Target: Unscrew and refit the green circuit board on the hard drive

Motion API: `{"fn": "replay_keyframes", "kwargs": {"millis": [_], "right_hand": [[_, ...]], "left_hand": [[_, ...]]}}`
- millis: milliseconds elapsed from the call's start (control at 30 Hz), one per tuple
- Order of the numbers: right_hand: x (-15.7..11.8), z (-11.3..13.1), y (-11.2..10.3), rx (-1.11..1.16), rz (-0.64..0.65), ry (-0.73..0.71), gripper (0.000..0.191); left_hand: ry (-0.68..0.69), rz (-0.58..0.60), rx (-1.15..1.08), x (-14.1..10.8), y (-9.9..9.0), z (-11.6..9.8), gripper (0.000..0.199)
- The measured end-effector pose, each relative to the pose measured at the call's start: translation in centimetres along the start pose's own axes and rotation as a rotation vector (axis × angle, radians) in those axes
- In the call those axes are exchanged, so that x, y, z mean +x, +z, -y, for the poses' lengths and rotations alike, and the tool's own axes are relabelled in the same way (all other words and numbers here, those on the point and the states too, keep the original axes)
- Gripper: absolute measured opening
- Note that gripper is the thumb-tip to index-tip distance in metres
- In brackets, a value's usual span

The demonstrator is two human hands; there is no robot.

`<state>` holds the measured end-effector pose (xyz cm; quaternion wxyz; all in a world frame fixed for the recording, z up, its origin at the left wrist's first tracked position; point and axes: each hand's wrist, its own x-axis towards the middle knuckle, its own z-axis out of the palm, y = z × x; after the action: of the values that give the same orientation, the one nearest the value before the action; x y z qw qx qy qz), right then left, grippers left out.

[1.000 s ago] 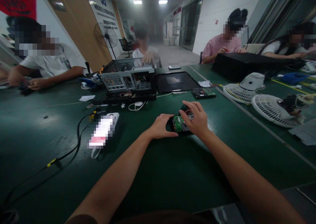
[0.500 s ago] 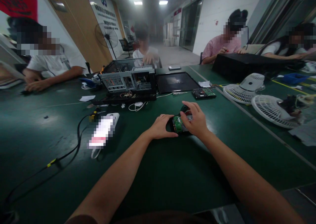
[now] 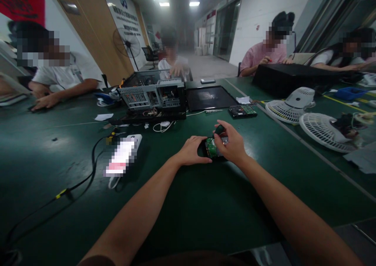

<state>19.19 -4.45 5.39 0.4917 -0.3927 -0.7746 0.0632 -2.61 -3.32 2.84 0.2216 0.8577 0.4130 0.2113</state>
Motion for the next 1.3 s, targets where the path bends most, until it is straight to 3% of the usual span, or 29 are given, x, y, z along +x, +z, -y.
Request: {"fn": "replay_keyframes", "kwargs": {"millis": [300,500,600,767,867,933,1033,1100,1300], "right_hand": [[-0.2,-0.2,0.3,-0.062,-0.069,0.026,0.049],[0.3,-0.6,-0.9,-0.192,-0.259,-0.038,0.052],[1.0,-2.2,-2.5,-0.256,-0.308,-0.031,0.053],[1.3,-7.2,-6.0,-0.489,-0.398,0.193,0.038],[0.5,-9.8,-7.0,-0.647,-0.302,0.386,0.029],[-0.2,-10.9,-7.1,-0.719,-0.135,0.484,0.030],[-0.9,-11.7,-6.5,-0.770,0.157,0.483,0.038],[-1.0,-12.0,-5.9,-0.799,0.280,0.488,0.044],[-0.5,-12.7,-5.2,-0.817,0.440,0.565,0.052]], "left_hand": [[-0.006,0.007,-0.001,0.0,-0.1,0.0,0.103],[0.004,-0.009,-0.015,0.1,0.2,0.3,0.103],[-0.014,0.008,-0.032,0.0,0.2,0.3,0.103],[-0.036,0.039,-0.055,-0.3,-0.1,0.4,0.105],[-0.036,0.047,-0.050,-0.3,-0.1,0.4,0.107],[-0.033,0.048,-0.048,-0.2,-0.1,0.4,0.107],[-0.030,0.046,-0.047,-0.2,0.0,0.5,0.107],[-0.029,0.042,-0.046,-0.2,0.0,0.5,0.108],[-0.023,0.039,-0.049,-0.2,-0.1,0.4,0.106]]}}
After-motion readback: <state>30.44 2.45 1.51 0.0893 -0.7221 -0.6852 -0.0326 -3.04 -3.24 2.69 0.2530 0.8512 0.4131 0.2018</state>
